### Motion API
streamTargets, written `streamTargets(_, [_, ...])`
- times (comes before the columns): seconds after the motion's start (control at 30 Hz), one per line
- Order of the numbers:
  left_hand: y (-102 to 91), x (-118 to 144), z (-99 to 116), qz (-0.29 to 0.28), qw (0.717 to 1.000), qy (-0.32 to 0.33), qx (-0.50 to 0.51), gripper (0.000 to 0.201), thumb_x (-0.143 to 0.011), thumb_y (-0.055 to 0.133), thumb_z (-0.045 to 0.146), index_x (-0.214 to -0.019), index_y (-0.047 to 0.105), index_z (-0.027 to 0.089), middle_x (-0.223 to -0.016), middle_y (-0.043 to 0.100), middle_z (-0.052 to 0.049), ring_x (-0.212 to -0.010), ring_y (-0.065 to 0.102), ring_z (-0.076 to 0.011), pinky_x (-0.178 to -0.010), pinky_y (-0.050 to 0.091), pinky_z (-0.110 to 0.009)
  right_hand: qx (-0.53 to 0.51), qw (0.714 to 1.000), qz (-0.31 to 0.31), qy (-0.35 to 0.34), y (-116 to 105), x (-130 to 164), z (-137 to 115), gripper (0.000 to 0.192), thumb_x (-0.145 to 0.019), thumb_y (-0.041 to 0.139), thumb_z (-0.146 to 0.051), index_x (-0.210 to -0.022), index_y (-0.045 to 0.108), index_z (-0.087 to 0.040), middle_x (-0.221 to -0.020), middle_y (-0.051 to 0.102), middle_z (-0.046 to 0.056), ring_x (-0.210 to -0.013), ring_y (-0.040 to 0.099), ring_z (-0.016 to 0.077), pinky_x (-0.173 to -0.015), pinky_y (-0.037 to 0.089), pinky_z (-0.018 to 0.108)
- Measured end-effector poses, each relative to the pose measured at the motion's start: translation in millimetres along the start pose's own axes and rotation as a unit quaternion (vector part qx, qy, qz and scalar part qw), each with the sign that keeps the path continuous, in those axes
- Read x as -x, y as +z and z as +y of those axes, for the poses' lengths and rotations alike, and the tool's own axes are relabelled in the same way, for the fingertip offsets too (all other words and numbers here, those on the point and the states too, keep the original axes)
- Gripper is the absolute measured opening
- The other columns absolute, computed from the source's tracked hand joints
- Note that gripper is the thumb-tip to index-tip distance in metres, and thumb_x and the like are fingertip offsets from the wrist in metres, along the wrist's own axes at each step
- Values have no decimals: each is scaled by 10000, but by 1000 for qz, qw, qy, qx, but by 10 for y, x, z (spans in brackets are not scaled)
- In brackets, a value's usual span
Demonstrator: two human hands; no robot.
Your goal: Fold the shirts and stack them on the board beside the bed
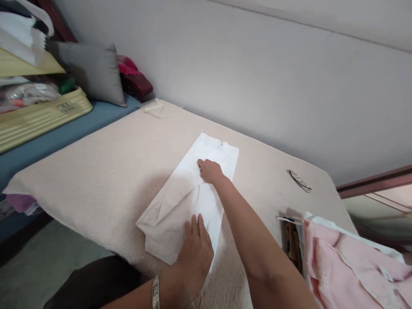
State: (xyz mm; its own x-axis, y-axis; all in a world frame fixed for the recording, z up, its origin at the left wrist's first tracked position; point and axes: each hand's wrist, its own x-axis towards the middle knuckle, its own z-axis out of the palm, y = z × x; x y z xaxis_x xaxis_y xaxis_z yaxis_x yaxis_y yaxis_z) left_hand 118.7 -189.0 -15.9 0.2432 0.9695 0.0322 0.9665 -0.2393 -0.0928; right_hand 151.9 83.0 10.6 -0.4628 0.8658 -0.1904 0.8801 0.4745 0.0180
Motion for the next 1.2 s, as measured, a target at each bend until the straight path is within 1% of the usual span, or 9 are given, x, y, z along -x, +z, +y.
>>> streamTargets(0.17, [52, 1, 87, -23, 1000, 3, -3, 513, -838, 660, 266, -1302, 677, 49, -1458, 521, -284, -1353, 494, -480, -1102, 399, -654, -18, 999, 21, 26, 68, -83, 34, 193, -875, 498, -142, -982, 631, -231, -1001, 657, 74, -868, 591, 216, -657, 356, 299])
streamTargets(0.33, [-45, 47, 93, -13, 999, 8, 40, 511, -812, 669, 195, -1287, 674, 7, -1424, 549, -304, -1322, 519, -483, -1071, 439, -619, -43, 995, 55, 73, 85, 50, -29, 288, -914, 441, -141, -1138, 605, -222, -1107, 654, 103, -915, 611, 228, -709, 409, 311])
streamTargets(0.43, [-236, -19, -127, -18, 995, 45, 92, 357, -864, 602, 149, -1180, 721, 33, -1246, 667, -266, -1172, 634, -388, -975, 523, -518, -97, 986, 108, 77, 136, 328, -64, 378, -969, 398, -184, -1332, 502, -182, -1186, 653, 128, -989, 622, 235, -793, 458, 319])
streamTargets(0.53, [-443, -165, -467, -57, 985, 9, 163, 257, -908, 501, 75, -1032, 725, 95, -1023, 699, -178, -959, 673, -278, -810, 558, -405, -121, 975, 181, 46, 314, 685, -69, 452, -1036, 376, -343, -1440, 433, -148, -1368, 584, 173, -1225, 550, 273, -974, 452, 376])
streamTargets(0.67, [-639, -323, -864, -94, 982, -28, 161, 285, -939, 422, 78, -1052, 681, 109, -1061, 665, -175, -1014, 644, -297, -831, 528, -423, -80, 987, 141, -2, 514, 1063, -70, 590, -1029, 448, -474, -1527, 400, -160, -1612, 350, 184, -1491, 293, 320, -1161, 299, 500])
streamTargets(0.77, [-709, -422, -1063, -111, 981, -39, 152, 320, -955, 368, 90, -1081, 659, 131, -1066, 659, -156, -1013, 651, -284, -821, 517, -389, -89, 984, 154, 0, 454, 1328, -155, 611, -1014, 497, -480, -1543, 402, -188, -1630, 319, 181, -1509, 262, 334, -1171, 279, 534])
streamTargets(0.9, [-669, -689, -1270, -101, 973, -63, 196, 289, -961, 391, 150, -1134, 623, 153, -1073, 664, -141, -980, 665, -268, -801, 496, -354, -163, 970, 172, -63, 343, 1840, -437, 433, -994, 539, -364, -1394, 546, -199, -1495, 509, 165, -1387, 449, 298, -1098, 395, 470])
streamTargets(1.07, [-397, -1138, -1428, -54, 911, -141, 384, 289, -929, 494, 196, -1191, 616, 178, -1028, 717, -95, -988, 654, -213, -834, 463, -298, -269, 943, 175, 90, 444, 2389, -801, 141, -989, 510, -310, -990, 609, -209, -955, 686, 71, -862, 640, 210, -732, 480, 312])
streamTargets(1.2, [-174, -1367, -1371, -39, 892, -183, 412, 223, -906, 533, 267, -1063, 656, 166, -956, 733, -76, -897, 655, -174, -770, 457, -262, -257, 941, 187, 117, 553, 2432, -987, 329, -894, 662, -544, -897, 574, -227, -875, 669, 41, -758, 621, 201, -646, 416, 298])
